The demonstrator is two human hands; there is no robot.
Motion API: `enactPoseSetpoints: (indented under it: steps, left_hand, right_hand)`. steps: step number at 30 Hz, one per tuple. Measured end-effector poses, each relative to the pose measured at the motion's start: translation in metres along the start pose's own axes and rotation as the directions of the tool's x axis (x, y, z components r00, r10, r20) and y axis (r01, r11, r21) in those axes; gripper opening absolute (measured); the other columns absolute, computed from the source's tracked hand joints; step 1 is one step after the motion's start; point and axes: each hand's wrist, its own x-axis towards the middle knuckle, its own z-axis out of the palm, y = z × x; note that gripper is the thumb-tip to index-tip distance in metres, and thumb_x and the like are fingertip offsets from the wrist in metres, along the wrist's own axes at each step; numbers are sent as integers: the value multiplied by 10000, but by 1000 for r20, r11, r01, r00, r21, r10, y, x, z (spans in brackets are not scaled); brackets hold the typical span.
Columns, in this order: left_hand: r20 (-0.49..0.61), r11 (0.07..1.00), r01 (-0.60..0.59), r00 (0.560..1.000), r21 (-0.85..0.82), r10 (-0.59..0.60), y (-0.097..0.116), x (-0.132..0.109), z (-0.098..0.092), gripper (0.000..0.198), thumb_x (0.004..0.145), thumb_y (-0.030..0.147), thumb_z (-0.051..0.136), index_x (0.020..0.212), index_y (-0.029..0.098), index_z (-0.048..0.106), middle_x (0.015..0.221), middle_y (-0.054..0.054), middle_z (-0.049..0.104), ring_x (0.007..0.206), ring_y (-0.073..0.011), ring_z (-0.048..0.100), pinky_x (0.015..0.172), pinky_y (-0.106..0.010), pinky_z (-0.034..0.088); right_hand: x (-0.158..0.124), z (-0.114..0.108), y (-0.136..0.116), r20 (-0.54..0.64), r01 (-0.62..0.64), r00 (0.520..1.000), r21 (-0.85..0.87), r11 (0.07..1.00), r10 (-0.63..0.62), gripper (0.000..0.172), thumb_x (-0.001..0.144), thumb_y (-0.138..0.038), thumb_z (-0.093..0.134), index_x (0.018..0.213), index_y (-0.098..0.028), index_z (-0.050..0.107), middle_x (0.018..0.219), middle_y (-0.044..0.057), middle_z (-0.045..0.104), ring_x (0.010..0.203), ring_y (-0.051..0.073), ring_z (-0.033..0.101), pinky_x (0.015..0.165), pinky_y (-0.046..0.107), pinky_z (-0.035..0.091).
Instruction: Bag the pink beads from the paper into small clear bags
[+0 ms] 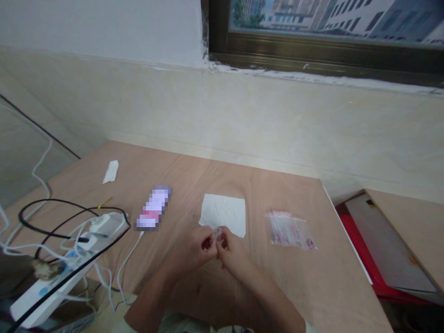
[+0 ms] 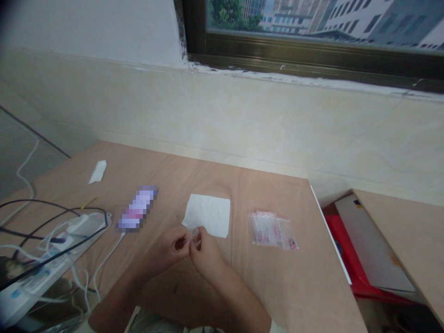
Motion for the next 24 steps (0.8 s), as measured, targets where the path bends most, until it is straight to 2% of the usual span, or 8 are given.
enactPoseSetpoints:
  steps: [2, 5, 9, 12, 13, 16, 20, 24]
  left_hand:
    - [8, 999, -25, 1000, 21, 25, 2, -3, -2, 138, 689, 159, 440, 553, 168, 421, 550, 52, 392, 513, -77, 372, 486, -202, 283]
    - [63, 998, 16, 998, -59, -12, -10, -5, -6, 121, 733, 239, 441, 644, 170, 484, 599, 36, 452, 570, -94, 423, 542, -212, 336]
    - [28, 904, 219, 974, -367, -224, -39, -1, -1, 282, 773, 337, 403, 1003, 180, 447, 835, -19, 531, 727, -122, 513, 648, -248, 411]
    - [113, 757, 312, 946, -574, -305, -58, 6, 9, 316, 754, 414, 415, 926, 163, 500, 713, 1, 537, 651, -117, 535, 613, -253, 442]
    - [166, 693, 350, 933, -630, -320, -63, 9, 13, 333, 726, 441, 446, 879, 152, 510, 664, 9, 534, 580, -110, 530, 553, -250, 449]
    - [139, 572, 355, 912, -740, -387, -77, 16, 19, 359, 645, 454, 552, 808, 137, 512, 611, 22, 538, 492, -89, 516, 477, -230, 450]
    - [64, 540, 343, 881, -769, -469, -95, 22, 20, 363, 590, 442, 612, 754, 131, 519, 601, 16, 572, 462, -84, 530, 474, -233, 470]
    - [55, 538, 348, 872, -768, -486, -107, 26, 22, 371, 563, 439, 633, 738, 130, 525, 583, 24, 584, 435, -79, 526, 445, -223, 472]
  right_hand:
    - [3, 1, 3, 63, -56, 997, 108, 993, 49, 130, 646, -181, 397, 707, -161, 511, 499, -40, 469, 381, 71, 420, 331, 172, 301]
    - [9, -6, 6, 18, -88, 996, 212, 973, 86, 209, 630, -163, 369, 763, -152, 530, 446, -61, 431, 338, 63, 390, 301, 161, 290]
    - [19, -17, 5, 49, -74, 997, 265, 961, 63, 228, 615, -159, 382, 761, -150, 557, 422, -70, 413, 324, 53, 358, 312, 165, 278]
    - [29, -16, 8, 120, -88, 991, 292, 952, 54, 206, 617, -177, 407, 775, -155, 536, 439, -73, 421, 322, 53, 343, 315, 173, 267]
    - [33, -15, 11, 104, -92, 993, 297, 950, 64, 198, 623, -191, 419, 795, -161, 513, 447, -77, 422, 318, 54, 334, 313, 174, 261]
    - [44, -12, 25, -37, -85, 994, 297, 951, 100, 186, 664, -265, 436, 830, -182, 433, 503, -73, 440, 341, 67, 354, 314, 179, 264]
    - [52, -12, 42, -195, 34, 981, 175, 984, 1, 197, 706, -368, 442, 765, -181, 463, 705, -4, 506, 541, 95, 449, 447, 204, 355]
    - [55, -9, 48, -207, 72, 976, -16, 997, -73, 198, 658, -358, 519, 715, -169, 536, 729, 8, 519, 565, 99, 411, 554, 231, 357]
